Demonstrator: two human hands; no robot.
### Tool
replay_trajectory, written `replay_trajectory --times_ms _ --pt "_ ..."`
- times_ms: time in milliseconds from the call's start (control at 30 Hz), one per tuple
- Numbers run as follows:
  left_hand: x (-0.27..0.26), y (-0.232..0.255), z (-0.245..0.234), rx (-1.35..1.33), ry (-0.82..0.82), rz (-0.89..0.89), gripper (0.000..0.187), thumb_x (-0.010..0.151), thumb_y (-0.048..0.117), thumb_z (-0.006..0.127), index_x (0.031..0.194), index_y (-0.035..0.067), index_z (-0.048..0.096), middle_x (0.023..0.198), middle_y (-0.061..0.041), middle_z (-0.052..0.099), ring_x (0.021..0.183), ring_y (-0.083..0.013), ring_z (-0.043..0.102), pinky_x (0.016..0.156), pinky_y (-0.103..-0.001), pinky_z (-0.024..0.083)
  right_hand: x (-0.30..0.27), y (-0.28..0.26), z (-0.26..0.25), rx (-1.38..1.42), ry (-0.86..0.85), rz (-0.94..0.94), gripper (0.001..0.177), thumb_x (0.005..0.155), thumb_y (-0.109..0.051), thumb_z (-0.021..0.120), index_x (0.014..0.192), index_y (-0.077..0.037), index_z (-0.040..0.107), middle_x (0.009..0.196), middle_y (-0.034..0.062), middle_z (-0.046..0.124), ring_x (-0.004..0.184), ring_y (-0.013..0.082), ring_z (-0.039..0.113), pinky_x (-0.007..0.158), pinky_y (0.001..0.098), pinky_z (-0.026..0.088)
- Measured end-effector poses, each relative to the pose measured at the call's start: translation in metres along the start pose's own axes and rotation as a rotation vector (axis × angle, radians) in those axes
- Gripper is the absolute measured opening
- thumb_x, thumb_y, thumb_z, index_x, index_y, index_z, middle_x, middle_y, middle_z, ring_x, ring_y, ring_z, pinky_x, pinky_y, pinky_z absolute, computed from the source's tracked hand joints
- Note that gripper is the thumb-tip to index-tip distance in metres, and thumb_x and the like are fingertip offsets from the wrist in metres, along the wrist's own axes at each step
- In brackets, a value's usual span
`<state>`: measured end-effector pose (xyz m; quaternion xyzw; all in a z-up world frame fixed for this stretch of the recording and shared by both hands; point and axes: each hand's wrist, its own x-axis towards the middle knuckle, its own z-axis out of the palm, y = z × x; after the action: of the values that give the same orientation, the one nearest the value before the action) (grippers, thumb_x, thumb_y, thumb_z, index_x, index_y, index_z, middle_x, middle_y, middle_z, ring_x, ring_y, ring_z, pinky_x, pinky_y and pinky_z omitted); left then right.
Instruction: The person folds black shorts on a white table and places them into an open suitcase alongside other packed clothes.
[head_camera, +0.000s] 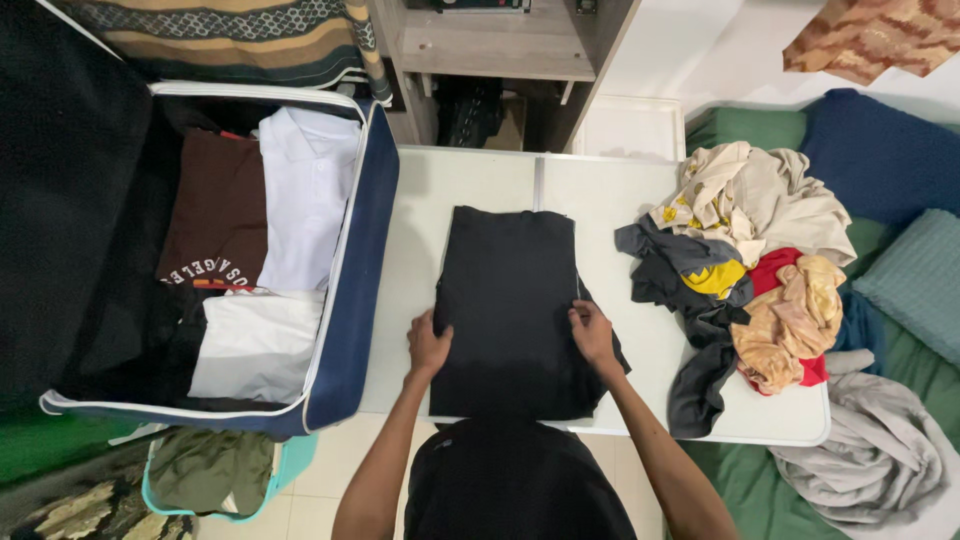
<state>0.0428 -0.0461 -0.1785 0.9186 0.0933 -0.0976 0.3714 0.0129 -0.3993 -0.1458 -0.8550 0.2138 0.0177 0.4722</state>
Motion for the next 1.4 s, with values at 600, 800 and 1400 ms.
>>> replay_trajectory --times_ms 600,800,1400 --pt "-0.089 -0.056 -0.014 -0.137 -0.092 -0.046 0.036 0.086 0.020 0.081 0.113 0.003 0.064 0.103 -0.019 0.073 0.097 -0.0351 0.071 0.085 -0.043 0.057 -0.160 -0.039 0.046 -0.745 -0.065 -0.303 0.060 0.089 -0.025 0.068 0.145 -0.011 0.052 0.167 0.0153 0.021 0.155 0.0454 0.009 0.117 0.0726 0.014" --pt "-0.099 -0.062 -0.029 -0.216 -0.193 0.035 0.048 0.087 0.007 0.077 0.127 0.007 0.050 0.103 -0.018 0.069 0.096 -0.0345 0.071 0.086 -0.044 0.056 -0.196 -0.034 0.082 -0.660 -0.224 -0.372 0.062 0.103 -0.042 0.048 0.156 -0.011 0.040 0.170 0.0128 0.017 0.157 0.0429 0.004 0.118 0.0724 0.008" --pt "-0.167 -0.025 -0.039 0.270 -0.113 0.320 0.046 0.085 0.003 0.068 0.131 0.000 0.057 0.142 -0.022 0.044 0.128 -0.0386 0.047 0.105 -0.052 0.042 -0.219 0.022 0.040 -0.958 -0.126 -0.181 0.079 0.101 -0.064 0.030 0.161 -0.014 0.023 0.172 0.0096 0.007 0.158 0.0378 -0.002 0.116 0.0724 0.003"
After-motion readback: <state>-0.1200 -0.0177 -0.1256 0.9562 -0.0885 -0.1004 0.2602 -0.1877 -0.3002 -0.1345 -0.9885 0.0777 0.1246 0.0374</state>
